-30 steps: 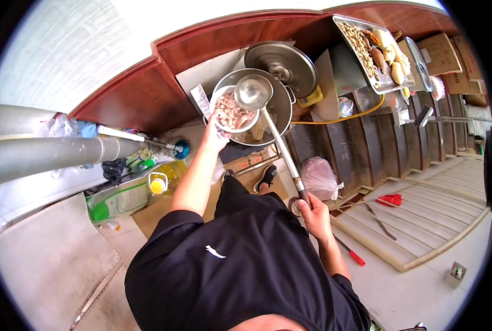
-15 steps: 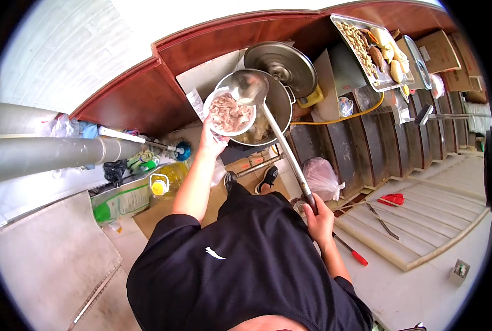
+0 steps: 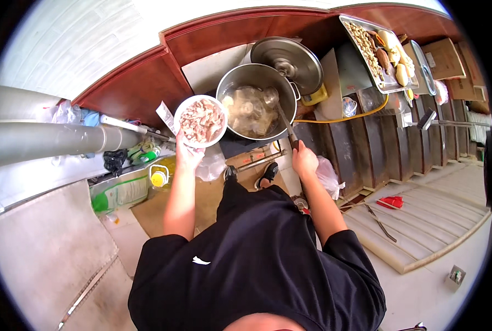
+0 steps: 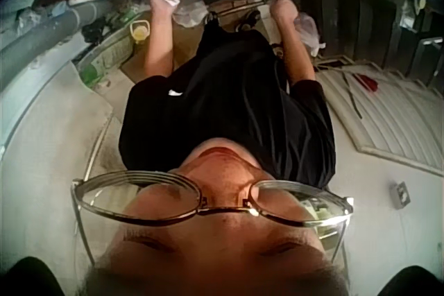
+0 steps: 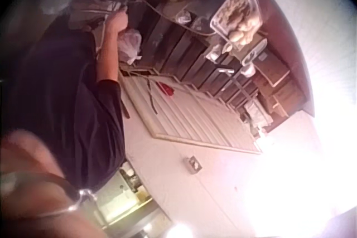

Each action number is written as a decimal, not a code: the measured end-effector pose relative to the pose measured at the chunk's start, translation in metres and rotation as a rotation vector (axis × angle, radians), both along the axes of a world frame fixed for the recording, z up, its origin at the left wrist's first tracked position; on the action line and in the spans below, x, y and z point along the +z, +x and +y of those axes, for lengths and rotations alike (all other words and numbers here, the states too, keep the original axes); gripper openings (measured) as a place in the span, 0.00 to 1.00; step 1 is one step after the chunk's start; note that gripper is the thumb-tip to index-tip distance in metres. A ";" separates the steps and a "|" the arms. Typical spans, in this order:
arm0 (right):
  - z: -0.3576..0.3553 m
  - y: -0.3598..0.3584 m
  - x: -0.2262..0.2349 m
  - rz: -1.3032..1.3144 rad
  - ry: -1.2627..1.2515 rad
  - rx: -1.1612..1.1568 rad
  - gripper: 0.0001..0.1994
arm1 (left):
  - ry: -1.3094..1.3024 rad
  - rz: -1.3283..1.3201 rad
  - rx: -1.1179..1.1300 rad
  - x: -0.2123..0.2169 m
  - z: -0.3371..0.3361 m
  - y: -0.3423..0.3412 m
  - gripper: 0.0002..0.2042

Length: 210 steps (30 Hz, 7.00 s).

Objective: The person organizes several receipts on a counter, then assembles a food bowl by adding noodles, leafy greens, cooked meat slices, and tofu blocks from various containers before weighing the bowl on a digital scale.

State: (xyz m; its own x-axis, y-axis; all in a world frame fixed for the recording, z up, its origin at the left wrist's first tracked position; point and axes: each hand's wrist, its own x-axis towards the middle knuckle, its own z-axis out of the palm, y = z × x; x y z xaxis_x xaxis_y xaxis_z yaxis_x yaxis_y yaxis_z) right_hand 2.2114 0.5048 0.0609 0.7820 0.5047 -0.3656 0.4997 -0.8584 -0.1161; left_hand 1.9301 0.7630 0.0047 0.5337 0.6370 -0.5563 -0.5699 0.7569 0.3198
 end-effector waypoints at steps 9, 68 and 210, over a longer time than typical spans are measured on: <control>0.028 0.045 -0.130 0.339 0.286 -0.236 0.16 | -0.028 -0.013 0.029 0.017 -0.023 -0.028 0.26; -0.156 -0.094 0.174 0.135 0.628 0.097 0.22 | -0.020 -0.090 -0.152 -0.010 -0.036 0.071 0.26; -0.656 -0.849 -0.103 1.368 -1.041 1.305 0.19 | -0.726 0.578 1.773 -0.053 -1.196 -0.509 0.17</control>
State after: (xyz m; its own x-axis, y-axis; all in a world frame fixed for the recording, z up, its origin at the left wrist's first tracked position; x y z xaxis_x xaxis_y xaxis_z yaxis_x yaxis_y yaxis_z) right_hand 1.3622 -0.1511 -0.0420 -0.6717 -0.3074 -0.6740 0.7349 -0.1618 -0.6586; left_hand 1.4213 -0.4326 -0.0480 -0.6231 -0.2255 -0.7490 -0.6521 -0.3790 0.6566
